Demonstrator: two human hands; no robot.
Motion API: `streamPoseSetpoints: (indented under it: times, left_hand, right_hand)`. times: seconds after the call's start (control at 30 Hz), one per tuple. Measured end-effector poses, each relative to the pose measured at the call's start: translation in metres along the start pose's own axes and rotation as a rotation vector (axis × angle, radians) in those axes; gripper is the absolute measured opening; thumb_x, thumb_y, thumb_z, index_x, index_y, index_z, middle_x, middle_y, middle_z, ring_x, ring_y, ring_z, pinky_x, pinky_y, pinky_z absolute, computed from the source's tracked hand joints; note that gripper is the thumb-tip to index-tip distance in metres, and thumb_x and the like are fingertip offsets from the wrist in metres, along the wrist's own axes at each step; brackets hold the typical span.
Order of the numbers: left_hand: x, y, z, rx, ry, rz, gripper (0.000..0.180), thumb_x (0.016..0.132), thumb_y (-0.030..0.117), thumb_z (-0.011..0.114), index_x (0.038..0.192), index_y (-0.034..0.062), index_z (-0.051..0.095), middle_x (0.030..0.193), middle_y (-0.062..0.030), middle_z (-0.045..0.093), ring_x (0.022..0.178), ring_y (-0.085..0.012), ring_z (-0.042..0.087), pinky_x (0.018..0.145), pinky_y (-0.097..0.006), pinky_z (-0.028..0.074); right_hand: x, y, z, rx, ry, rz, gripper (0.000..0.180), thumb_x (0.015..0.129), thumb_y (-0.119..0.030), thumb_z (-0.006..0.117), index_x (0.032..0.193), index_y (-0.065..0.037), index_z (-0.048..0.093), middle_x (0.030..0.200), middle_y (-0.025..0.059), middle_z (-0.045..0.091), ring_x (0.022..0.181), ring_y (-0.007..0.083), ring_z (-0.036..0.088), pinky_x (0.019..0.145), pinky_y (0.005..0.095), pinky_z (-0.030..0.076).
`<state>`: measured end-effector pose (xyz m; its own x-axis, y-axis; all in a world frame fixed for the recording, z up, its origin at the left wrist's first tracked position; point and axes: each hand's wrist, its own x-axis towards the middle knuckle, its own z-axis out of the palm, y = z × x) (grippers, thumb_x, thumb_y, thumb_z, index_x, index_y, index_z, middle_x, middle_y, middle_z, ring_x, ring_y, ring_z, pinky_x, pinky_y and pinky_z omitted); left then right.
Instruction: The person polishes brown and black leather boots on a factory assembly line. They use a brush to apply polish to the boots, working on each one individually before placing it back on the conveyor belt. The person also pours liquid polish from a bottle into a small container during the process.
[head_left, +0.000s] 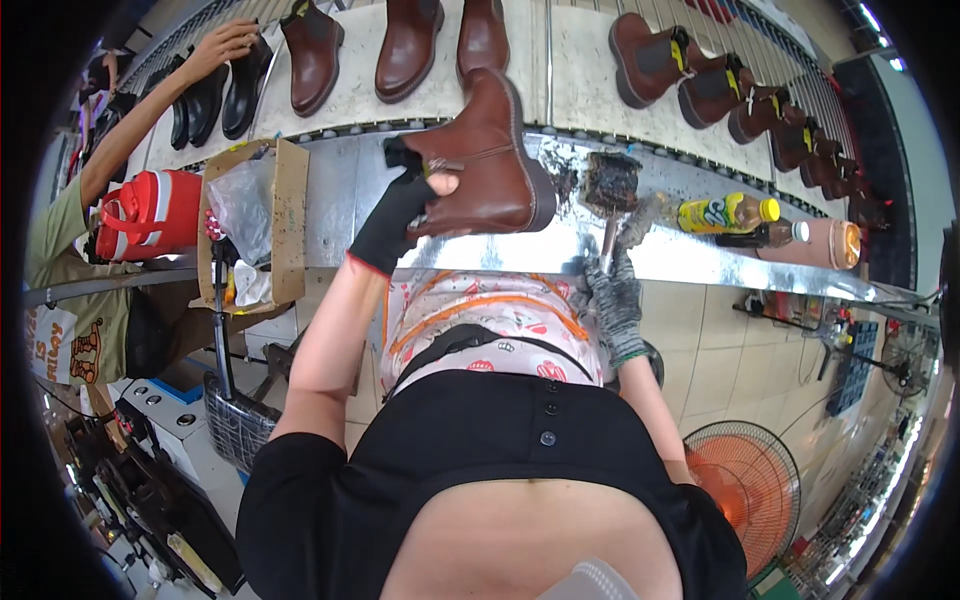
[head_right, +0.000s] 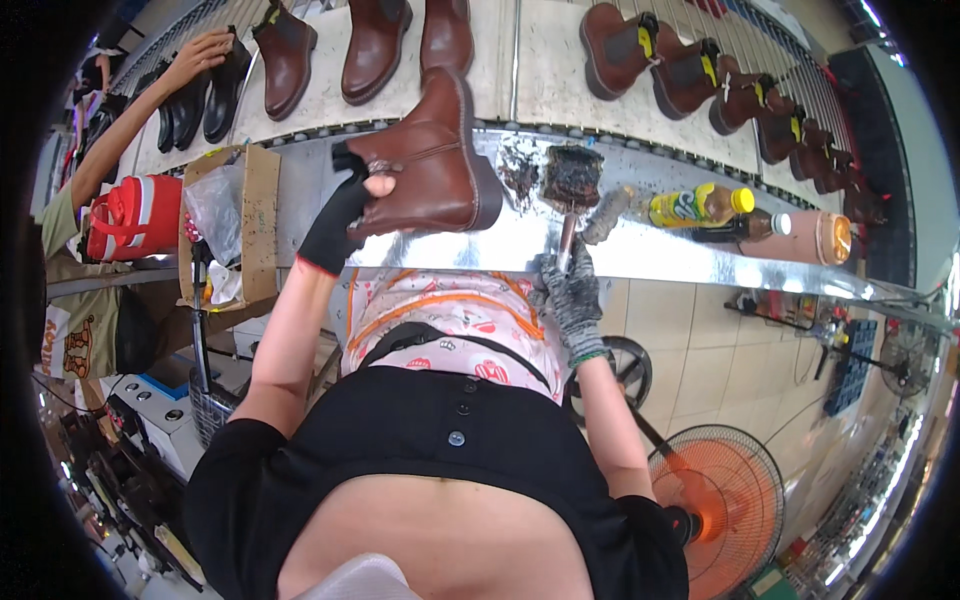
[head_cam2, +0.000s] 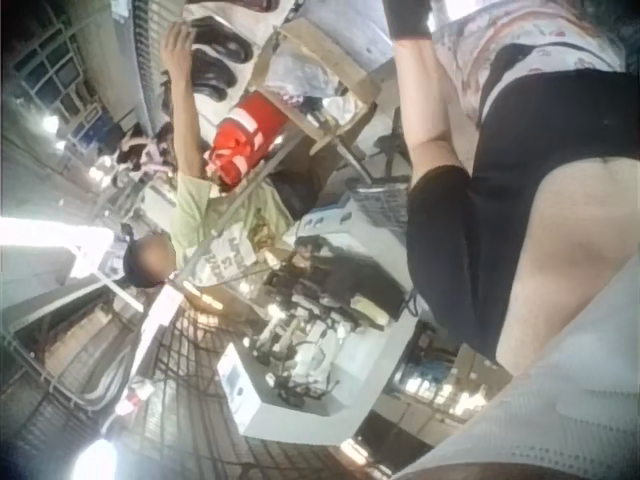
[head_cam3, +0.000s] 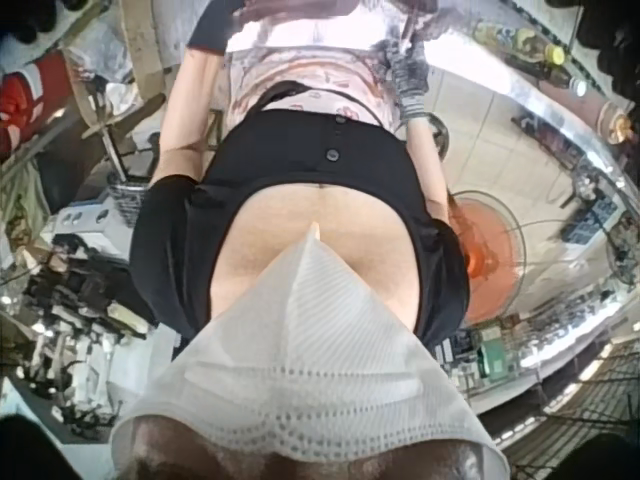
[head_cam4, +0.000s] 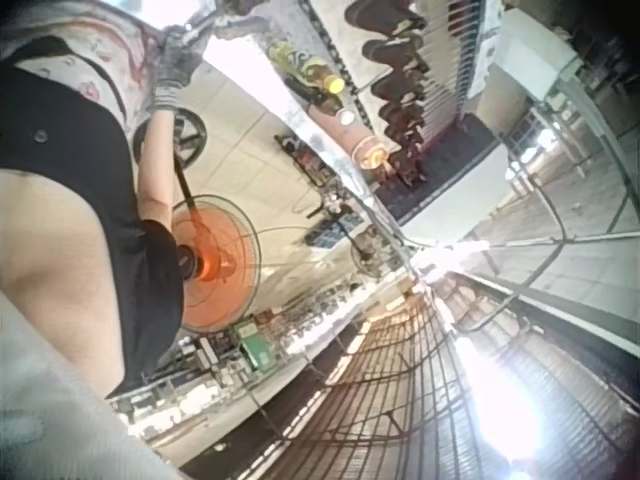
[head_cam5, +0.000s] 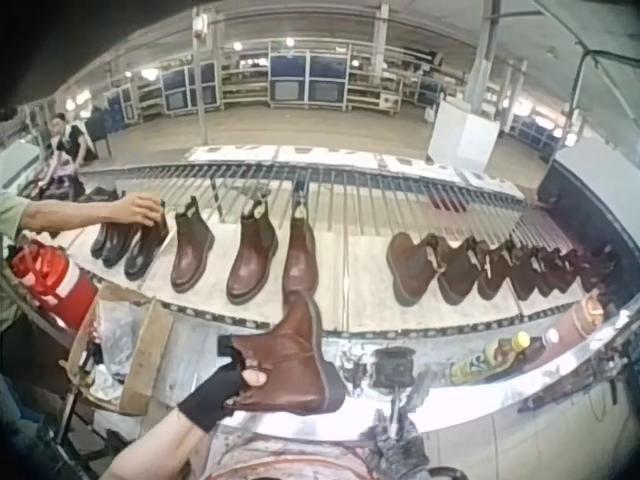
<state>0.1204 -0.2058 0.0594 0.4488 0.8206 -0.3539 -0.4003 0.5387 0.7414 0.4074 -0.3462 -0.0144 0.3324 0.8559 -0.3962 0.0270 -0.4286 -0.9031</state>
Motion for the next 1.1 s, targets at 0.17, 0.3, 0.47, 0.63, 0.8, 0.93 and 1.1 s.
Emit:
streamPoseSetpoints:
  times: [0.17,0.3,0.47,0.63,0.8,0.93,1.1]
  left_hand:
    - [0.098,0.046,0.019,0.242,-0.088,0.055,0.043,0.077,0.02,0.068,0.114,0.0027,0.055,0.099,-0.0069,0.062,0.081,-0.0166,0.064,0.071,-0.029,0.055]
    - [0.201,0.071,0.034,0.507,-0.007,0.093,0.038,0.071,0.028,0.074,0.1,0.0059,0.064,0.086,-0.0064,0.064,0.078,-0.0142,0.063,0.067,-0.028,0.055]
    - [0.273,0.071,0.076,1.386,0.17,0.304,0.058,0.069,0.05,0.068,0.102,0.0023,0.062,0.096,-0.0167,0.066,0.088,-0.0289,0.065,0.077,-0.035,0.051]
    - [0.281,0.039,0.102,1.437,0.247,0.388,0.06,0.074,0.052,0.06,0.109,0.0045,0.053,0.103,-0.0215,0.062,0.098,-0.0371,0.06,0.085,-0.042,0.047]
    - [0.307,0.016,0.064,1.164,0.788,1.001,0.08,0.076,0.049,0.063,0.132,-0.0023,0.036,0.127,-0.0294,0.045,0.12,-0.0396,0.044,0.1,-0.043,0.035]
    - [0.313,0.022,0.025,1.177,1.018,0.83,0.082,0.075,0.043,0.065,0.134,-0.0032,0.031,0.122,-0.0285,0.047,0.113,-0.0421,0.047,0.098,-0.045,0.036]
    - [0.341,0.038,-0.006,1.108,0.912,0.332,0.075,0.066,0.042,0.072,0.122,0.0027,0.042,0.111,-0.0225,0.054,0.102,-0.0386,0.056,0.085,-0.047,0.047]
  right_hand:
    - [0.013,0.022,0.013,0.105,-0.016,-0.002,0.037,0.089,-0.012,0.056,0.123,-0.007,0.043,0.077,0.0022,0.057,0.062,0.0088,0.056,0.048,0.0251,0.05]
    - [0.008,0.006,0.018,0.291,-0.016,0.095,0.037,0.087,-0.007,0.056,0.122,-0.008,0.044,0.074,-0.0013,0.052,0.053,0.0071,0.049,0.042,0.0232,0.04]
    - [0.009,0.007,0.019,0.23,0.03,0.087,0.033,0.087,-0.008,0.057,0.119,-0.007,0.049,0.068,-0.001,0.052,0.049,0.0074,0.048,0.041,0.0237,0.04]
    - [0.013,0.0,0.016,0.112,0.043,0.152,0.036,0.087,-0.007,0.055,0.122,-0.006,0.049,0.066,0.0,0.052,0.048,0.0084,0.048,0.042,0.0245,0.04]
    - [0.014,-0.006,0.017,0.187,0.008,0.139,0.035,0.087,-0.006,0.055,0.122,-0.005,0.05,0.068,0.0018,0.055,0.05,0.0088,0.051,0.044,0.0238,0.041]
    - [0.02,0.019,0.013,0.132,-0.004,0.106,0.029,0.088,-0.006,0.052,0.117,-0.004,0.049,0.072,0.0011,0.055,0.052,0.0096,0.051,0.045,0.0235,0.043]
    - [0.012,-0.009,0.019,0.204,-0.016,0.127,0.034,0.087,0.0,0.05,0.12,0.0,0.045,0.071,0.0037,0.053,0.05,0.0136,0.052,0.046,0.0262,0.044]
